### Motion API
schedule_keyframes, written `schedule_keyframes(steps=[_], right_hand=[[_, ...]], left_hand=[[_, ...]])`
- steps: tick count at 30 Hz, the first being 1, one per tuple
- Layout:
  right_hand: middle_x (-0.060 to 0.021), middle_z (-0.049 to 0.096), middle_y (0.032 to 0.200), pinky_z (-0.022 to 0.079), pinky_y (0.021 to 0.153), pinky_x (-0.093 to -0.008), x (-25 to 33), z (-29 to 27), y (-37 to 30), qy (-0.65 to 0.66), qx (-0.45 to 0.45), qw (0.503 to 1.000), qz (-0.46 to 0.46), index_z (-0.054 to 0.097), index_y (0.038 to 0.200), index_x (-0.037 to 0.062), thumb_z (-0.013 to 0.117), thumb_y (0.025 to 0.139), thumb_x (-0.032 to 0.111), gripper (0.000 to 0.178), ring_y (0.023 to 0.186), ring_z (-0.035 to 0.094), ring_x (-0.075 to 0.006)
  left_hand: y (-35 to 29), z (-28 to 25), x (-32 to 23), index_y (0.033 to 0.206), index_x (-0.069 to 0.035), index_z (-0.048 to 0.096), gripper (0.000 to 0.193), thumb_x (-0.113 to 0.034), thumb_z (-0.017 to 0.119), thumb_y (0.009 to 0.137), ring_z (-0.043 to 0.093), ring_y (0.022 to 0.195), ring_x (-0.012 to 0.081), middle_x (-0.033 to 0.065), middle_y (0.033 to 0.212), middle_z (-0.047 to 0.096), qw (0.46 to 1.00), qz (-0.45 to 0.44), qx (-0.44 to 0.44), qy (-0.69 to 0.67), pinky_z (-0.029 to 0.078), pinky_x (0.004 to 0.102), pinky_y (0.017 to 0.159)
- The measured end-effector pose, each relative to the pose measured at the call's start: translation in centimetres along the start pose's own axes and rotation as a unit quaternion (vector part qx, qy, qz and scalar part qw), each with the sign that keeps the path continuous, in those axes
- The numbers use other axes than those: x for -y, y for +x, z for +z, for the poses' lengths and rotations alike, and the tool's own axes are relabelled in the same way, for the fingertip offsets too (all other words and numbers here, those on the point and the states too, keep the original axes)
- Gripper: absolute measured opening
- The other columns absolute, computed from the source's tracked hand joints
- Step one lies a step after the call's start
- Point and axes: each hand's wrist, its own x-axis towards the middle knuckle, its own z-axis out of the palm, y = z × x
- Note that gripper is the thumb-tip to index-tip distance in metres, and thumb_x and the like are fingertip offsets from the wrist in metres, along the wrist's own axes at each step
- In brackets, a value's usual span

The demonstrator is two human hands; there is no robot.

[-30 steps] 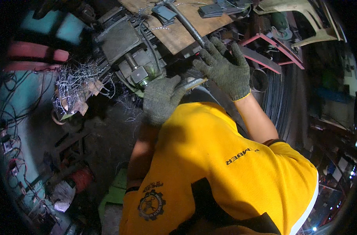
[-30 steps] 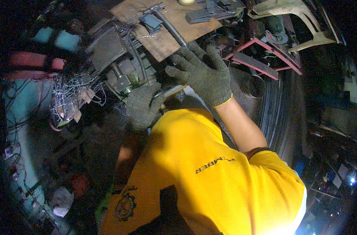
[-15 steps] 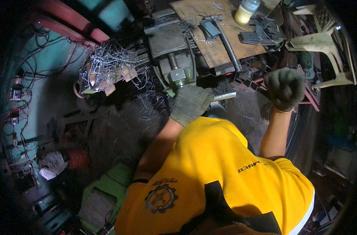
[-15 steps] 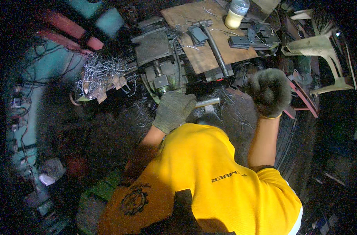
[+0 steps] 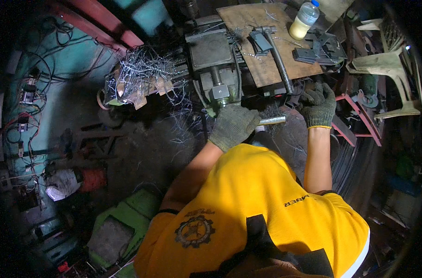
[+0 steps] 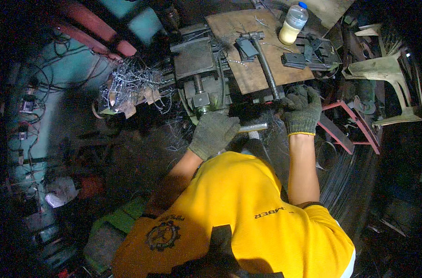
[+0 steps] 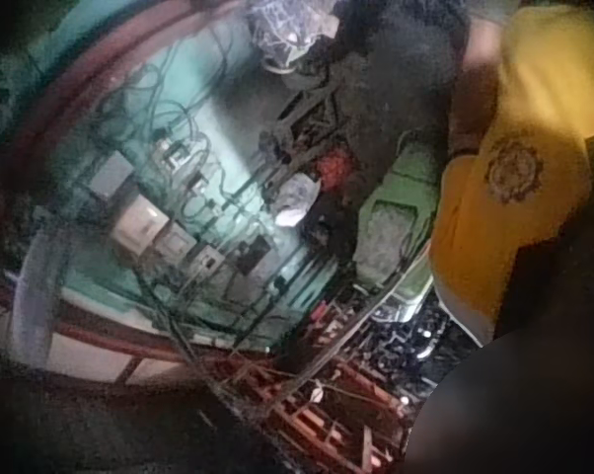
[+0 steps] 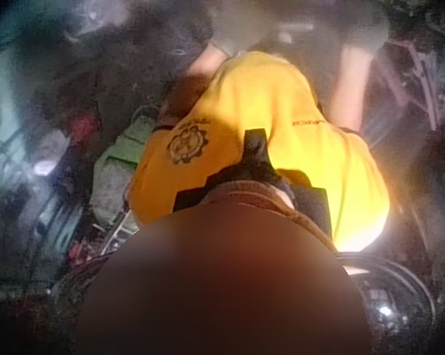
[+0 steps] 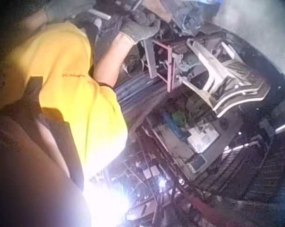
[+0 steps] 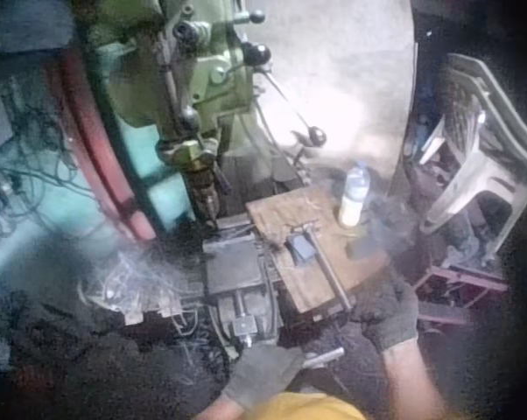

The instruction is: The person operates a drill press in a workshop, repeatedly clamping small metal pieces in a vise, drilling holes, and applying liquid from a bottle. They handle metal shavings and adjust the workpiece between cycles. A second person briefly appears in the background.

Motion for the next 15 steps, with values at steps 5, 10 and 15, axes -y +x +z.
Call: schedule_keyframes(steps=[5,10,15], right_hand=[[-0.0004,0.054,0.06,0.043,0.05,-0.0319,-1.9,-2.0,0.5,-0.223,0.042,0.94,-0.255,0.066,0.08,0.0128,0.061,0.096,0.033,0.027,0.048,0.05,-0.0202],[-0.0125,0.072,0.073,0.053,0.057,-0.0391,-3.3,-3.3,1.3,-0.527,0.143,0.343,-0.764,0.073,0.08,0.0036,0.061,0.098,0.032,0.036,0.06,0.068,-0.0274],[-0.0257,0.072,0.09,0.054,0.08,-0.0495,-1.8,-2.0,2.5,-0.944,0.096,0.25,-0.193,0.075,0.103,-0.0026,0.075,0.089,0.033,0.038,0.087,0.071,-0.044]], left_hand=[[0.1,0.1,0.2,0.084,-0.011,0.068,0.015,-0.024,0.063,0.091,0.068,0.07,0.0305,0.0103,0.073,0.067,1.0,-0.003,0.003,-0.012,0.052,0.0467,0.066],[0.0,0.1,0.1,0.085,-0.012,0.068,0.014,-0.024,0.062,0.09,0.068,0.071,0.0304,0.0102,0.073,0.066,1.0,-0.003,-0.021,-0.018,0.053,0.0466,0.067],[0.1,-0.1,0.2,0.087,-0.011,0.068,0.016,-0.025,0.061,0.092,0.068,0.072,0.0326,0.0115,0.074,0.066,1.0,-0.004,-0.003,-0.025,0.052,0.0487,0.067]])
